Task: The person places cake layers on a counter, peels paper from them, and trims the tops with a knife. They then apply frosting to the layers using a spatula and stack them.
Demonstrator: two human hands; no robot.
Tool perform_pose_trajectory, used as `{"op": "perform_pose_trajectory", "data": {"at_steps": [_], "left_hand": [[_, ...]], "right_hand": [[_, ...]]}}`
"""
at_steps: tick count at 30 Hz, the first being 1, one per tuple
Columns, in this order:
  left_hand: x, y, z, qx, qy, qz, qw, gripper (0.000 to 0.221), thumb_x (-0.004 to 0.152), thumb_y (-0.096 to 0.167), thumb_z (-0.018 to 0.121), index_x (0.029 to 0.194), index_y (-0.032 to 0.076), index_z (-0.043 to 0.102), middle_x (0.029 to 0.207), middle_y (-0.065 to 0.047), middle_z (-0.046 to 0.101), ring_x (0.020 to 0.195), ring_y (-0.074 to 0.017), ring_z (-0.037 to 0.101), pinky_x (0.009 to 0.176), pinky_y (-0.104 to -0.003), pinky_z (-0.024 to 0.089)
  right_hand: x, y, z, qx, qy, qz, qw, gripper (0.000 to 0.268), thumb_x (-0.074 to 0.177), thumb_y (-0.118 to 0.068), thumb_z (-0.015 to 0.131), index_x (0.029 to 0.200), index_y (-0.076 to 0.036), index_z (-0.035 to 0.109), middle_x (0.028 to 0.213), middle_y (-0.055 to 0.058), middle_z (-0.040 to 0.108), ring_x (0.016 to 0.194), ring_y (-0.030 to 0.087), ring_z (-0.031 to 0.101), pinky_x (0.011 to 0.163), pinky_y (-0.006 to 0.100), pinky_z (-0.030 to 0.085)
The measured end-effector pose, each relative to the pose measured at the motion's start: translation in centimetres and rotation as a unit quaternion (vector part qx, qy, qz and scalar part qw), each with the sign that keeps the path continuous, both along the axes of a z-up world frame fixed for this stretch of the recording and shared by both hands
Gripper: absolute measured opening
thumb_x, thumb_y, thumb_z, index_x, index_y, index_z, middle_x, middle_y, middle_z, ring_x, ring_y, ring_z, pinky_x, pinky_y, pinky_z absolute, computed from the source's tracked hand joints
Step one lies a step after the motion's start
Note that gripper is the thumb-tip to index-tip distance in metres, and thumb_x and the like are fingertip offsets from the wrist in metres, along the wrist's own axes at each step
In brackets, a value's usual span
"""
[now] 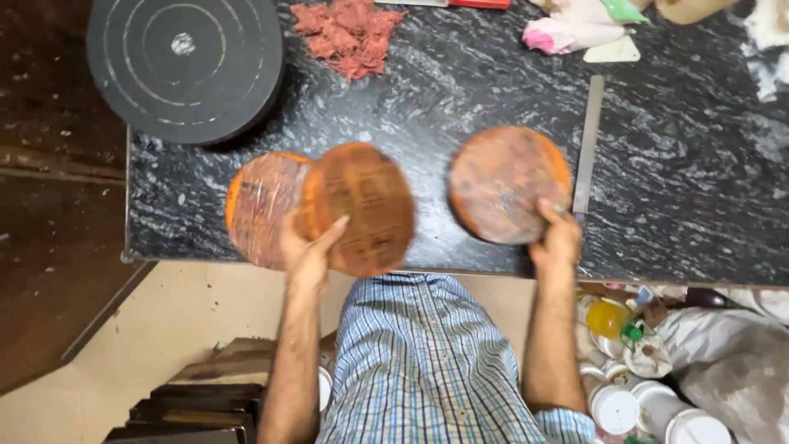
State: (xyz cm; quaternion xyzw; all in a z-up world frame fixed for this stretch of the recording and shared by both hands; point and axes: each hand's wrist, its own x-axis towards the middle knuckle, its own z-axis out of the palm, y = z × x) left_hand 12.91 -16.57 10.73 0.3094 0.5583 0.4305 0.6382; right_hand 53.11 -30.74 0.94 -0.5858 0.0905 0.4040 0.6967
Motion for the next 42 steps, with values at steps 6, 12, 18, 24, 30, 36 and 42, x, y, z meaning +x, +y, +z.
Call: {"op": "perform_pose_trajectory", "data": {"at_steps": [6, 12, 18, 24, 30, 36, 42], "left_hand": [[9.0, 1.4, -3.2, 0.111, -0.033, -0.073, 0.991, 0.080, 0.080, -0.001, 0.083, 0.147, 0.003, 0.039, 0.137, -0.015, 0.057, 0.124, -0.0248, 0.060, 0.104, -0.036, 0.054], [9.1, 0.5, 2.1, 0.269, 0.104, -0.268, 0.919, 0.089, 0.083, 0.003, 0.082, 0.157, 0.005, 0.033, 0.143, -0.019, 0.058, 0.133, -0.0286, 0.060, 0.110, -0.038, 0.050], [8.8, -1.8, 4.9, 0.335, 0.129, -0.363, 0.860, 0.081, 0.081, 0.001, 0.080, 0.153, 0.005, 0.043, 0.145, -0.019, 0.060, 0.135, -0.0325, 0.061, 0.112, -0.038, 0.049], [8.8, -2.2, 6.2, 0.372, 0.187, -0.361, 0.834, 0.080, 0.079, 0.012, 0.085, 0.150, 0.007, 0.046, 0.145, -0.019, 0.059, 0.134, -0.0352, 0.060, 0.111, -0.041, 0.049], [9.7, -2.4, 6.6, 0.401, 0.233, -0.365, 0.807, 0.082, 0.081, 0.019, 0.086, 0.152, 0.010, 0.045, 0.148, -0.018, 0.058, 0.134, -0.0354, 0.059, 0.111, -0.041, 0.049], [8.7, -0.1, 4.3, 0.312, 0.161, -0.341, 0.872, 0.087, 0.081, 0.010, 0.086, 0.156, 0.008, 0.042, 0.150, -0.015, 0.059, 0.139, -0.0297, 0.059, 0.115, -0.038, 0.048], [4.0, 3.9, 2.9, 0.154, -0.108, -0.478, 0.858, 0.116, 0.067, 0.006, 0.092, 0.160, 0.005, 0.024, 0.158, -0.011, 0.041, 0.145, -0.0229, 0.039, 0.119, -0.035, 0.033]], "right_hand": [[9.6, -5.3, 0.2, -0.150, -0.307, 0.013, 0.940, 0.043, 0.088, -0.007, 0.082, 0.124, 0.005, 0.061, 0.121, 0.016, 0.070, 0.108, 0.028, 0.068, 0.100, 0.048, 0.056], [1.5, -0.4, 11.0, -0.193, -0.650, 0.139, 0.722, 0.039, 0.093, -0.009, 0.086, 0.124, 0.005, 0.065, 0.123, 0.025, 0.062, 0.108, 0.032, 0.065, 0.094, 0.037, 0.055], [-7.0, 7.0, 20.5, 0.063, -0.650, 0.421, 0.630, 0.018, 0.091, -0.007, 0.076, 0.109, -0.005, 0.076, 0.111, 0.009, 0.070, 0.107, 0.027, 0.067, 0.091, 0.037, 0.053], [-7.9, 7.9, 23.3, 0.045, -0.651, 0.528, 0.544, 0.014, 0.088, -0.011, 0.077, 0.100, -0.006, 0.072, 0.098, 0.009, 0.062, 0.097, 0.030, 0.061, 0.085, 0.042, 0.050], [-8.4, 8.7, 23.2, 0.040, -0.652, 0.583, 0.482, 0.013, 0.088, -0.004, 0.070, 0.098, -0.005, 0.062, 0.098, 0.013, 0.055, 0.093, 0.034, 0.053, 0.079, 0.045, 0.047], [-11.9, 4.9, 15.2, 0.046, -0.787, 0.323, 0.523, 0.036, 0.083, 0.004, 0.067, 0.119, -0.002, 0.065, 0.099, 0.019, 0.051, 0.093, 0.038, 0.050, 0.079, 0.050, 0.041], [-14.3, -0.7, 4.2, -0.001, -0.537, 0.345, 0.770, 0.023, 0.097, -0.004, 0.067, 0.117, -0.007, 0.058, 0.107, 0.011, 0.056, 0.102, 0.025, 0.056, 0.090, 0.041, 0.050]]}}
